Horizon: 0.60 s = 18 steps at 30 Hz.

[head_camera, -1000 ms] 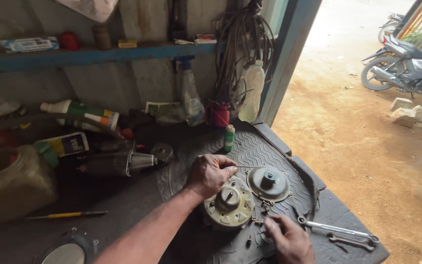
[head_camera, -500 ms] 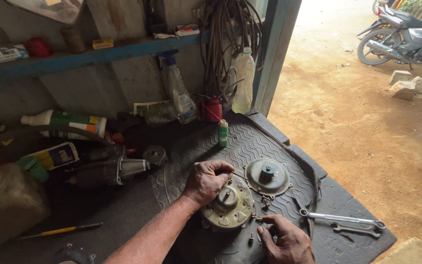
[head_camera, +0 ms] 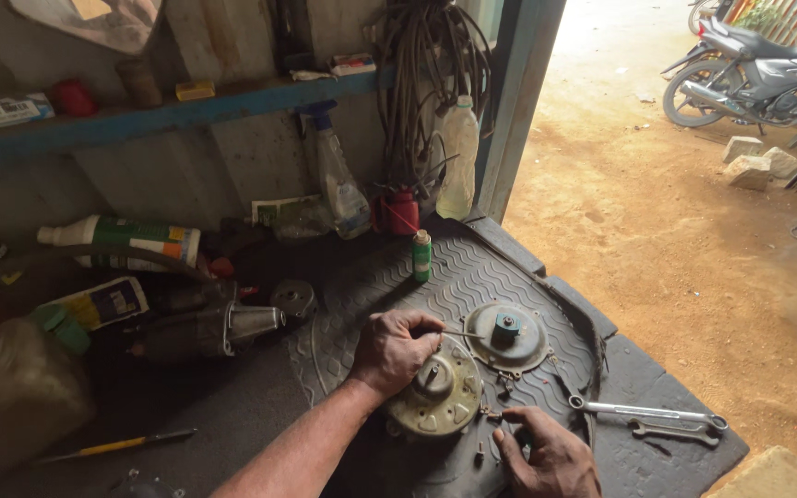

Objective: The person disassembles a small electric motor on a workbench by removing screws with a screwdriver and prying off the casing by hand.

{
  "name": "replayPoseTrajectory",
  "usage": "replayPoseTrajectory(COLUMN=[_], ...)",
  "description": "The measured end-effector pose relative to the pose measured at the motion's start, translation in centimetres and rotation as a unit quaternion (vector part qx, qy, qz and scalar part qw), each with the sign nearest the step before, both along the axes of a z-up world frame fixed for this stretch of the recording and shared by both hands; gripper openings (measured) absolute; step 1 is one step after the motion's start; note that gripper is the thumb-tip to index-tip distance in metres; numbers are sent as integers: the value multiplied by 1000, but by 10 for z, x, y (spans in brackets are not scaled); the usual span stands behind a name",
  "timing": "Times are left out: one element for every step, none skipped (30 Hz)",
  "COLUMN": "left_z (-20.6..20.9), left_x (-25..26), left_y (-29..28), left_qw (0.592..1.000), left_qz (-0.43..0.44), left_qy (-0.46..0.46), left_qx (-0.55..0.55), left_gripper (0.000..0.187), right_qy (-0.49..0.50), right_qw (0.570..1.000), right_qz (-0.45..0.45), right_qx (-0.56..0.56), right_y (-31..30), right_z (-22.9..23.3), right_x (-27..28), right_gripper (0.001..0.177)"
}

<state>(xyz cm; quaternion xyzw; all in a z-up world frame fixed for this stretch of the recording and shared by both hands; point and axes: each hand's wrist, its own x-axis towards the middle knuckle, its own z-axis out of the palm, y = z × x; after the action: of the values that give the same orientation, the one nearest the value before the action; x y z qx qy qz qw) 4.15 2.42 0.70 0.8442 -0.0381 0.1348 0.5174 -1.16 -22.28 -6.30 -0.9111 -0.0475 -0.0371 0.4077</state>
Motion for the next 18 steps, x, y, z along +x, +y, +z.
replayPoseTrajectory(left_z=[0,-1,-2,0,2,2,1,2,2,3,3,3,3,3,3,3,3,4], left_x=[0,-1,-2,1,3,2,1,1,0,-1,-2,-3,-4,-5,-6,-7,-6,-4], left_y=[0,0,-1,-1,-1,-1,-1,-1,-2,-1,-2,-3,-3,-2,-1,0,0,1], left_qw=[1000,1000,1000,1000,1000,1000,1000,1000,1000,1000,998,995,989,988,987,985,982,979], left_qz=[-3,-3,-3,-4,-8,-11,-15,-16,-16,-15,-13,-12,-11,-17,-24,-32,-36,-40], left_qy=[8,11,14,12,1,-7,-14,-9,-5,-1,-42,-84,-126,-124,-122,-121,-128,-135], left_qx=[3,-2,-6,-10,-6,-4,-1,4,9,15,36,58,80,93,106,118,132,145], left_gripper=[17,17,18,18,17,17,16,16,16,15,14,12,11,10,10,10,10,11], right_qy=[-14,-28,-6,12,29,19,8,-3,0,2,4,3,2,0,4,7,11,-8], right_qw=[1000,999,1000,1000,999,1000,1000,1000,1000,999,998,999,1000,1000,1000,1000,1000,1000], right_qz=[10,19,10,0,-10,-6,-2,3,4,7,10,6,2,-3,-3,-5,-6,1], right_qx=[19,40,21,4,-14,-5,3,11,27,43,59,35,11,-14,-6,2,10,9], right_y=[0,1,1,0,0,0,0,0,0,1,1,1,1,1,2,2,2,1], right_z=[0,0,0,2,3,3,2,1,1,0,1,2,3,4,5,4,3,2], right_x=[1,2,-1,-1,0,0,0,0,-1,-1,-2,-2,-2,-2,-2,-2,-3,-3], right_gripper=[34,32,33,35,36,36,36,36,34,33,31,32,34,35,35,34,34,35])
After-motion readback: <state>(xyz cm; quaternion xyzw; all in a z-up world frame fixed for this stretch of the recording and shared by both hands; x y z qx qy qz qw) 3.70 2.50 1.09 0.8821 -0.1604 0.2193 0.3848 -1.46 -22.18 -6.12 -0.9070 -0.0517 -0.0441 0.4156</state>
